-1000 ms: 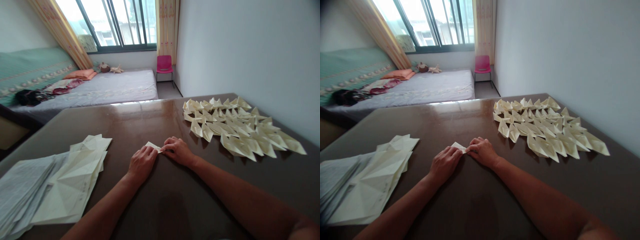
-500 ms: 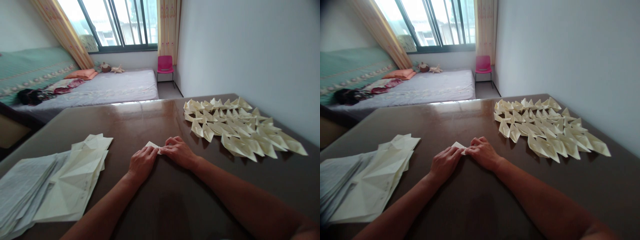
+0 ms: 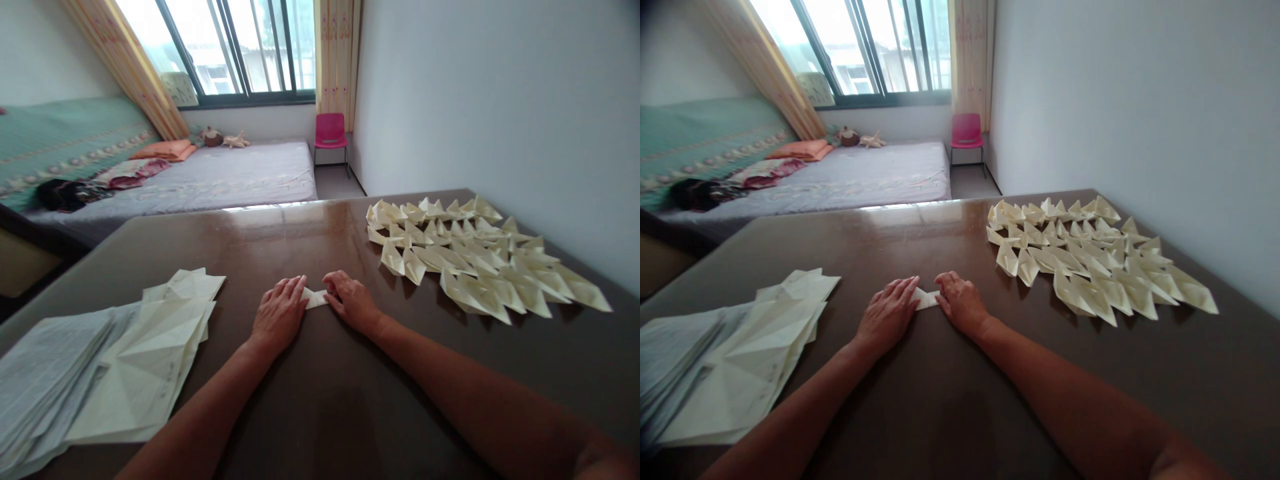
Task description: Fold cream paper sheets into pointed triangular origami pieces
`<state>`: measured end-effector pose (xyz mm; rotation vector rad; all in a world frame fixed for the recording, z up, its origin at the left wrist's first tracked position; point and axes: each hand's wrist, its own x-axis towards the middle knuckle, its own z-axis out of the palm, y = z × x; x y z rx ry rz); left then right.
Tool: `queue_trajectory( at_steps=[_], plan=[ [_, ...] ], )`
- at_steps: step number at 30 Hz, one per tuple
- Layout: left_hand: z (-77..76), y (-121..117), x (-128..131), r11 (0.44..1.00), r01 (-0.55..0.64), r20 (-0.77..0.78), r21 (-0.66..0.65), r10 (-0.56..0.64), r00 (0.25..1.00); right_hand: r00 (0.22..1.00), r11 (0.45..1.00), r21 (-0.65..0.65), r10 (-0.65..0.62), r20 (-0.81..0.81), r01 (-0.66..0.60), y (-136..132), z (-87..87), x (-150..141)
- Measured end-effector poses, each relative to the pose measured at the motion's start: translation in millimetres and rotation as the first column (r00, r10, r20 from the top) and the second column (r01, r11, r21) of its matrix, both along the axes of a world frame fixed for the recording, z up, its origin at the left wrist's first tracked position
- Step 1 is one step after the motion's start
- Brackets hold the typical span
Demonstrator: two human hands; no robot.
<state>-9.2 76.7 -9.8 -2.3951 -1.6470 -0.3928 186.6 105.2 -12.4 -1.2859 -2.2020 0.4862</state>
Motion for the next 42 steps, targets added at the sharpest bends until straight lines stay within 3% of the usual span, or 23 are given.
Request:
queue_trajectory(
  at_steps=[5,11,17,23,29,33,35,42],
  plan=[
    [2.2,2.9,-5.1,0.998,0.032,0.045,-0.058,-0.029,0.999,0.995,0.998,0.029,0.045,0.087,-0.048,-1.6,3.1,1.0],
    [2.7,1.8,-7.0,0.995,0.056,0.169,-0.078,-0.042,0.985,0.995,0.996,0.022,0.084,0.045,-0.085,-2.9,2.8,3.6],
    [0.5,-1.8,-5.2,0.991,0.133,0.286,0.006,-0.129,0.95,0.992,0.992,0.025,0.125,0.033,-0.126,-2.1,1.2,6.0],
    [0.7,-5.1,-2.9,0.981,0.159,0.293,0.109,-0.184,0.938,0.983,0.982,-0.049,0.178,-0.04,-0.18,-2.5,5.1,7.4],
    [15.0,-11.8,-1.1,0.956,0.161,0.17,0.247,-0.206,0.964,0.997,0.981,-0.192,0.007,-0.078,-0.022,-6.0,12.9,6.2],
    [15.3,-18.5,7.7,0.948,0.306,0.076,0.091,-0.313,0.947,0.996,0.966,-0.247,-0.082,-0.032,0.072,-7.4,16.5,6.6],
    [11.7,-19.8,12.8,0.946,0.322,0.078,0.033,-0.323,0.943,0.996,0.966,-0.244,-0.085,0.031,0.09,-8.9,18.2,6.8],
    [11.4,-20.9,17.4,0.937,0.348,0.086,0.003,-0.347,0.934,0.997,0.947,-0.319,-0.002,0.082,0.028,-18.6,23.1,2.5]
  ],
)
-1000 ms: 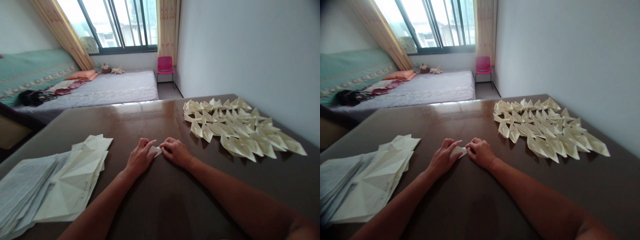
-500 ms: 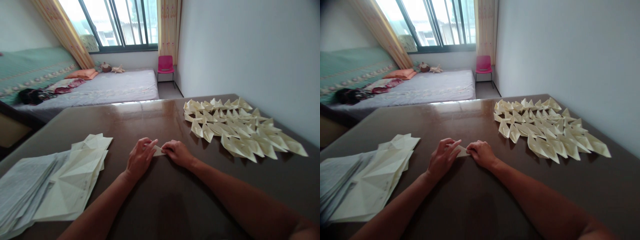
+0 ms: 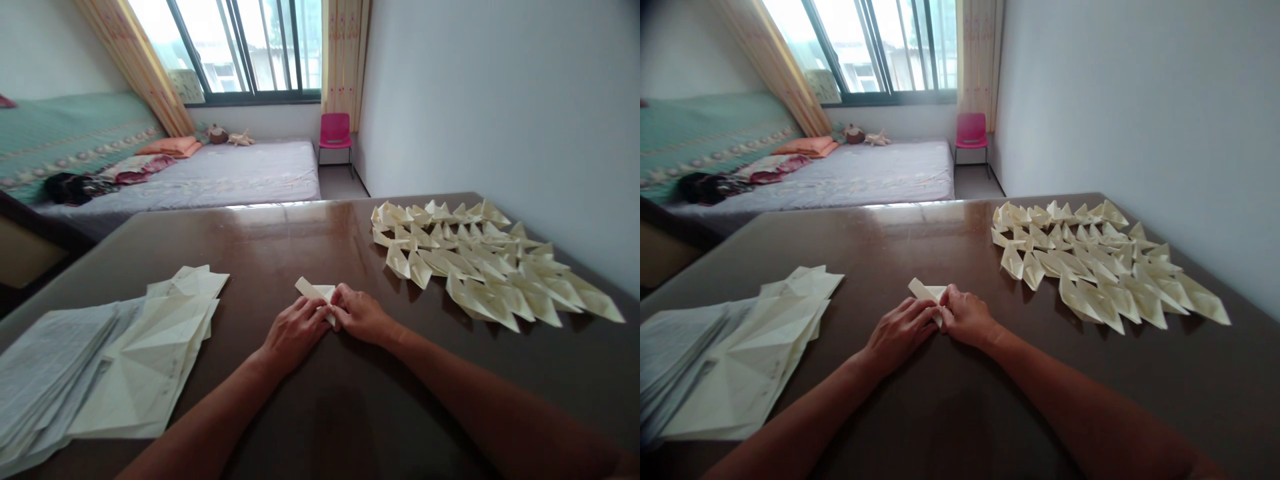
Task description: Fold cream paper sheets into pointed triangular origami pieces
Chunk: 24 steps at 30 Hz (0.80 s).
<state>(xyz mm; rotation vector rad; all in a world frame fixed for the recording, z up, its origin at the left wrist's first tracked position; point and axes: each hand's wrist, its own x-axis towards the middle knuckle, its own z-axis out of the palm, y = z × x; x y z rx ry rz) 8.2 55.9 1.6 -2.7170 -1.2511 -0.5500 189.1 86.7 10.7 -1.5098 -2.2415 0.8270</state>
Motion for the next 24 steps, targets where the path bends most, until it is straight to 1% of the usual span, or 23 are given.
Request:
queue_trajectory(
  at_steps=[4,6,8,10,12,14,17,21,24],
  plan=[
    [3.0,-2.8,0.5,1.0,0.015,-0.059,0.0,-0.015,0.998,0.993,0.991,-0.084,0.096,-0.063,-0.101,-0.2,3.0,-0.4],
    [3.7,-2.6,-1.3,0.999,0.032,-0.064,-0.007,-0.032,0.997,0.988,0.986,-0.096,0.125,-0.088,-0.133,3.5,3.5,2.2],
    [5.5,-1.5,-5.4,0.997,0.071,-0.041,-0.024,-0.072,0.997,0.989,0.994,-0.056,0.087,-0.116,-0.094,9.5,2.2,6.5],
    [9.2,-0.3,-10.4,0.989,0.131,-0.01,-0.063,-0.132,0.991,0.988,0.999,0.03,0.02,-0.154,-0.015,16.3,-1.0,11.6],
    [13.9,-0.3,-14.1,0.977,0.181,0.008,-0.112,-0.182,0.983,0.984,0.991,0.127,-0.014,-0.175,0.036,21.8,-5.1,16.3],
    [18.0,-1.3,-15.3,0.97,0.19,-0.002,-0.15,-0.193,0.981,0.989,0.978,0.205,-0.016,-0.148,0.047,24.5,-8.6,19.4],
    [21.0,-3.3,-14.3,0.968,0.168,-0.037,-0.185,-0.177,0.983,0.999,0.962,0.268,-0.038,-0.023,0.043,23.6,-10.6,20.4],
    [23.2,-4.3,-14.9,0.96,0.163,-0.033,-0.226,-0.175,0.984,0.99,0.957,0.291,-0.056,0.133,0.015,19.6,-8.0,18.8],
    [25.8,-5.0,-14.6,0.956,0.157,-0.03,-0.248,-0.17,0.985,0.991,0.958,0.287,-0.036,0.128,-0.002,19.6,-6.7,19.1]
  ],
)
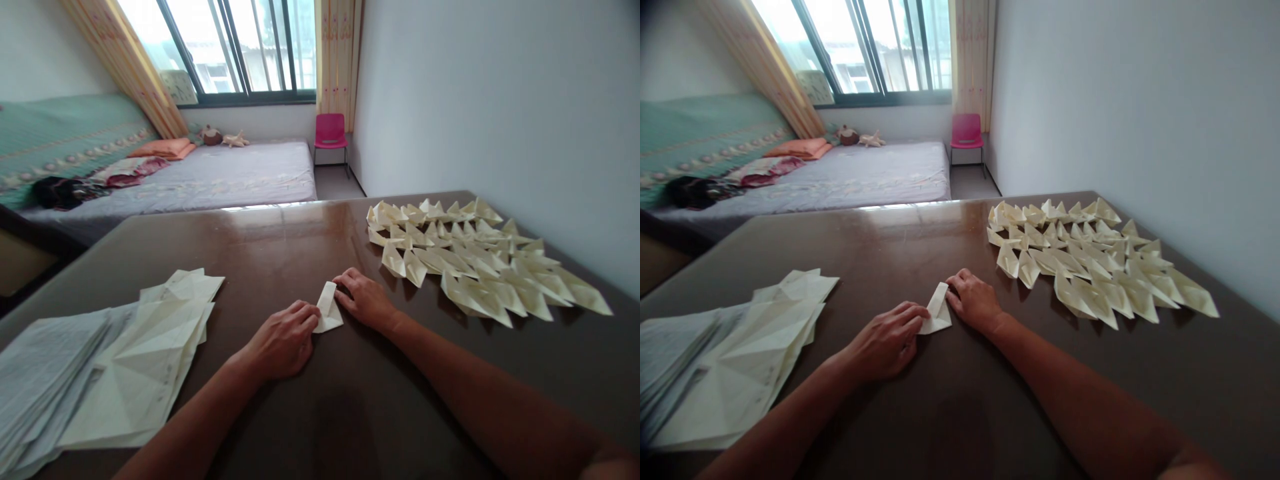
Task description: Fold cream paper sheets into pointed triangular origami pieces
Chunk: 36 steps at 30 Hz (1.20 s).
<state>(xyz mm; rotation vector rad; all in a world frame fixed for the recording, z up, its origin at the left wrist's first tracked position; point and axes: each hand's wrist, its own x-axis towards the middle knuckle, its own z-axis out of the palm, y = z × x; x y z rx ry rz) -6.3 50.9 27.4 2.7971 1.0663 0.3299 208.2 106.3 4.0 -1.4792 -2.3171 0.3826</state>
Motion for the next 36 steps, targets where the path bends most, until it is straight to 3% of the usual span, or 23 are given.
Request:
queue_trajectory(
  at_steps=[8,17,25,32,36],
  plan=[
    [-10.9,-0.3,17.5,0.978,-0.194,-0.036,0.08,0.198,0.98,0.981,0.992,-0.121,-0.069,-0.182,0.048,1.8,-1.2,-3.1],
    [-14.4,2.1,17.5,0.974,-0.222,0.019,0.044,0.221,0.975,0.98,0.987,-0.1,-0.139,-0.14,0.126,-3.2,-3.0,-12.4],
    [-19.5,3.5,15.7,0.971,-0.235,0.05,0.052,0.232,0.971,0.992,0.989,-0.081,-0.125,-0.005,0.124,0.3,-2.2,-13.4],
    [-17.3,4.3,15.0,0.973,-0.231,0.065,0.029,0.229,0.971,0.994,0.987,-0.116,-0.109,0.0,0.109,0.1,2.9,-14.2],
    [-18.0,4.5,14.0,0.974,-0.223,0.06,0.032,0.221,0.973,0.994,0.992,-0.074,-0.105,0.012,0.106,-2.6,4.3,-15.3]
  ],
)
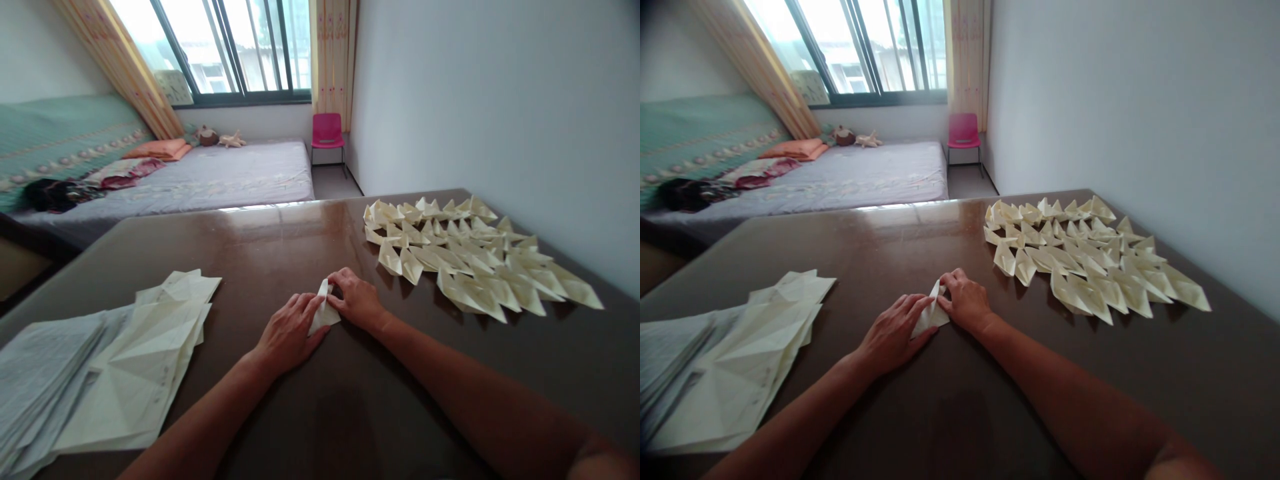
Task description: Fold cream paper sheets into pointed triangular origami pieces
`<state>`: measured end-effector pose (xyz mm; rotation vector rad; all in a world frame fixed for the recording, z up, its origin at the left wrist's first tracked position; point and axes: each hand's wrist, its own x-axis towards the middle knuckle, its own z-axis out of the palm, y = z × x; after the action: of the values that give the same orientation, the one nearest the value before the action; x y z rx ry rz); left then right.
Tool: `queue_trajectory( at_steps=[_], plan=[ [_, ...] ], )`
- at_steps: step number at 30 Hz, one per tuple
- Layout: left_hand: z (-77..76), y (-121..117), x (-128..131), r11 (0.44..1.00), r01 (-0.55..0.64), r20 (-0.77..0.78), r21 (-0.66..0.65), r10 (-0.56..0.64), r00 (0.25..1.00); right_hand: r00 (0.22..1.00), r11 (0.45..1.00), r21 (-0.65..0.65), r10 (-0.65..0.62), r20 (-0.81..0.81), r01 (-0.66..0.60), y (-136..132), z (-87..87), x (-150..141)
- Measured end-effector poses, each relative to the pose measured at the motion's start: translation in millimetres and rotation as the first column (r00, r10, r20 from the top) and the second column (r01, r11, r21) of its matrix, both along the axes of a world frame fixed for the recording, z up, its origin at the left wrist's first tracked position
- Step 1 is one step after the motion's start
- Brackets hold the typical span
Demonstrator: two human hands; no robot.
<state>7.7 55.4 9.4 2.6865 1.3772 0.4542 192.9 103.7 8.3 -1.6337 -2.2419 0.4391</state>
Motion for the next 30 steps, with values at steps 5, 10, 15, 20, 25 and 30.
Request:
queue_trajectory(
  at_steps=[5,10,15,20,25,30],
  plan=[
    [1.0,-0.1,0.2,1.0,-0.008,-0.02,-0.014,0.008,1.0,0.998,0.999,-0.006,-0.035,0.05,0.035,4.7,-2.9,1.7],
    [1.7,-0.1,0.6,1.0,-0.005,-0.016,-0.01,0.005,1.0,0.999,0.999,-0.003,-0.038,0.027,0.038,9.8,-7.0,2.6],
    [0.5,0.3,0.5,1.0,-0.009,-0.002,0.004,0.009,1.0,0.996,0.996,0.067,-0.046,-0.078,0.051,8.7,-9.6,1.1],
    [1.0,0.4,0.2,1.0,-0.013,0.01,-0.006,0.013,1.0,0.981,0.999,0.042,-0.007,-0.193,0.016,6.2,-9.0,-0.4],
    [1.5,0.8,0.2,1.0,-0.012,0.015,-0.007,0.012,1.0,0.966,0.999,0.03,0.019,-0.258,-0.011,5.6,-10.3,-1.7],
    [0.9,0.7,-0.5,1.0,-0.018,0.001,-0.016,0.018,1.0,0.929,0.999,0.005,0.05,-0.366,-0.051,8.2,-15.5,-2.1]
  ],
)
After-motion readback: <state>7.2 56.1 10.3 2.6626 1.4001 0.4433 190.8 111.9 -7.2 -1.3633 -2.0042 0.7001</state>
